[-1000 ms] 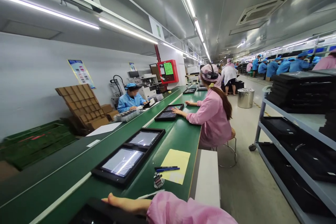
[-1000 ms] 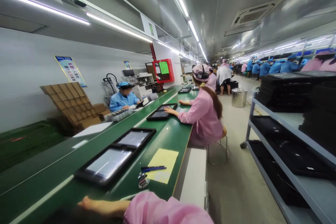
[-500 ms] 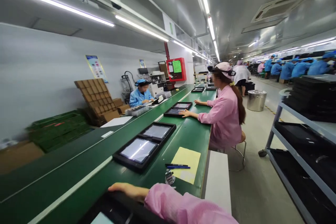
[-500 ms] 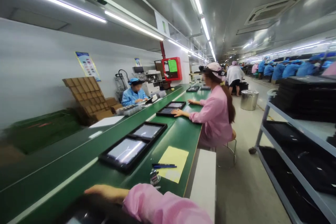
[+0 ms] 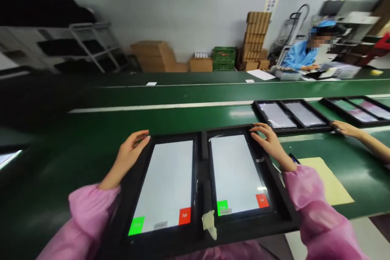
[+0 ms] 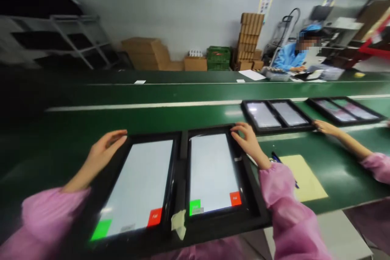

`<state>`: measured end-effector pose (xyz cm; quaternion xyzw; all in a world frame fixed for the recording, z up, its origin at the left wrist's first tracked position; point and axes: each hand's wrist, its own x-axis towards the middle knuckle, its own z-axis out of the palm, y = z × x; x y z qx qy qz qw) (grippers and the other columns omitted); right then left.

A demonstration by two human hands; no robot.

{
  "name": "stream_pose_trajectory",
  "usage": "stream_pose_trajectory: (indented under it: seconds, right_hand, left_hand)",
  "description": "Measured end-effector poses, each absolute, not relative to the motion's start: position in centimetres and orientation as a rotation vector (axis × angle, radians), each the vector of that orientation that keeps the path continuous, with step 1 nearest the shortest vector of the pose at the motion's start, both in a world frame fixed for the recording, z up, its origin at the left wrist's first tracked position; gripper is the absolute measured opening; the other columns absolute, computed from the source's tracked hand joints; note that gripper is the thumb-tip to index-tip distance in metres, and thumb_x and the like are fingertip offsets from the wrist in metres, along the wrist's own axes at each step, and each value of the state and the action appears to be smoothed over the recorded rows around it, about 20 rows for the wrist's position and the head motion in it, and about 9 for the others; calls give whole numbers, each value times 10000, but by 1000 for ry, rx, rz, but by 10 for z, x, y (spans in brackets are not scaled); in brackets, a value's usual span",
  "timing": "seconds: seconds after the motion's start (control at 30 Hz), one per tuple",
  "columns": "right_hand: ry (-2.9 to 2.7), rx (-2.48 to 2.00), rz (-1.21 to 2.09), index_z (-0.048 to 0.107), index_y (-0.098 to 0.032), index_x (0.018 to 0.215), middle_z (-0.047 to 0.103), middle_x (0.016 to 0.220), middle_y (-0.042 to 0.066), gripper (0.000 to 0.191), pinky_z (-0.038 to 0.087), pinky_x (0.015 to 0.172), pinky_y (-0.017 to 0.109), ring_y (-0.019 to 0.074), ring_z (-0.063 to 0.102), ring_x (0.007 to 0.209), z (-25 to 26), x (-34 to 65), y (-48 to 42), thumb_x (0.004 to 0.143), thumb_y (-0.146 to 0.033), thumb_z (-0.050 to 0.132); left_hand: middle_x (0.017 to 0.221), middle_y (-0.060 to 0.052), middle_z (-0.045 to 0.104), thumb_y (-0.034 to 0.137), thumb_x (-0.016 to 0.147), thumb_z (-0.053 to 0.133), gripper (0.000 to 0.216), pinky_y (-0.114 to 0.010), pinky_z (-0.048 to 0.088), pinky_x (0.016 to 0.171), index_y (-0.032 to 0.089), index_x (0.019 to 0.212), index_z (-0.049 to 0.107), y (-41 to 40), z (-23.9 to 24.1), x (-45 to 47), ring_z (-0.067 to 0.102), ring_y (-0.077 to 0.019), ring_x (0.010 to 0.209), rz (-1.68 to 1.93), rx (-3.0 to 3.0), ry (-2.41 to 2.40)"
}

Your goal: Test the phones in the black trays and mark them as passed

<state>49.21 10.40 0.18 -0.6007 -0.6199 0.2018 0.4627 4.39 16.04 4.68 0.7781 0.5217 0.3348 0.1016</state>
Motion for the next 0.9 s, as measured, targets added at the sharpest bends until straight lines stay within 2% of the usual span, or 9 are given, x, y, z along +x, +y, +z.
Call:
stream_pose_trajectory:
  seconds: [0.1,0.17,0.3,0.4,0.53,0.73,0.83,0.9]
  right_hand:
    - [-1716,-1482,364,779,-276,964,635,1303,133,330,343,1174,628,373,522,1316,2,497,105,905,-590,696]
    - [-1810,-1487,302,787,-283,965,638,1307,138,339,354,1155,642,388,508,1326,3,496,112,921,-594,658]
    - [-1954,-1481,217,774,-287,863,680,1247,119,298,433,1071,627,381,561,1248,4,491,122,954,-529,626]
    - [-1994,-1501,137,768,-284,871,668,1313,116,287,453,1010,652,400,556,1230,4,488,120,974,-500,609]
    - [-2011,-1536,79,776,-285,972,661,1346,122,300,461,969,679,420,551,1220,1,486,120,993,-512,581]
    - [-2082,-1517,24,737,-282,882,710,1266,95,286,467,1001,650,386,584,1224,10,477,117,1024,-441,547]
    - [-2188,-1344,19,688,-276,951,760,1056,70,233,483,1028,585,306,685,1067,25,460,79,1065,-319,490]
    - [-2289,-1127,109,671,-276,1055,770,991,31,201,525,1007,460,222,724,906,35,449,40,1057,-189,489]
  left_hand:
    - [1253,-34,695,666,1022,437,564,-476,546,1066,166,1174,648,157,54,49,614,-272,1222,899,2259,1648]
    - [1363,-47,667,611,1017,458,512,-525,473,1152,184,1175,691,152,62,62,560,-302,1326,781,2390,1526]
    - [1398,-85,659,498,1008,506,378,-686,337,1207,241,1141,749,136,72,94,564,-334,1342,505,2673,1156]
    - [1390,-92,662,403,1036,509,310,-737,282,1210,252,1168,745,122,73,117,561,-326,1348,397,2746,997]
    - [1334,-90,689,326,1048,508,267,-708,311,1212,226,1128,742,114,65,138,594,-297,1301,394,2832,896]
    - [1091,-89,751,239,1054,489,250,-618,483,1107,171,1017,727,112,48,156,697,-253,1047,641,2976,904]
    - [1096,-94,757,219,1055,498,229,-530,514,1089,158,1073,718,87,50,160,691,-238,1050,745,3056,928]
    - [1149,-85,756,267,1063,528,228,-495,479,1142,168,1157,710,61,54,160,662,-231,1134,780,3082,895]
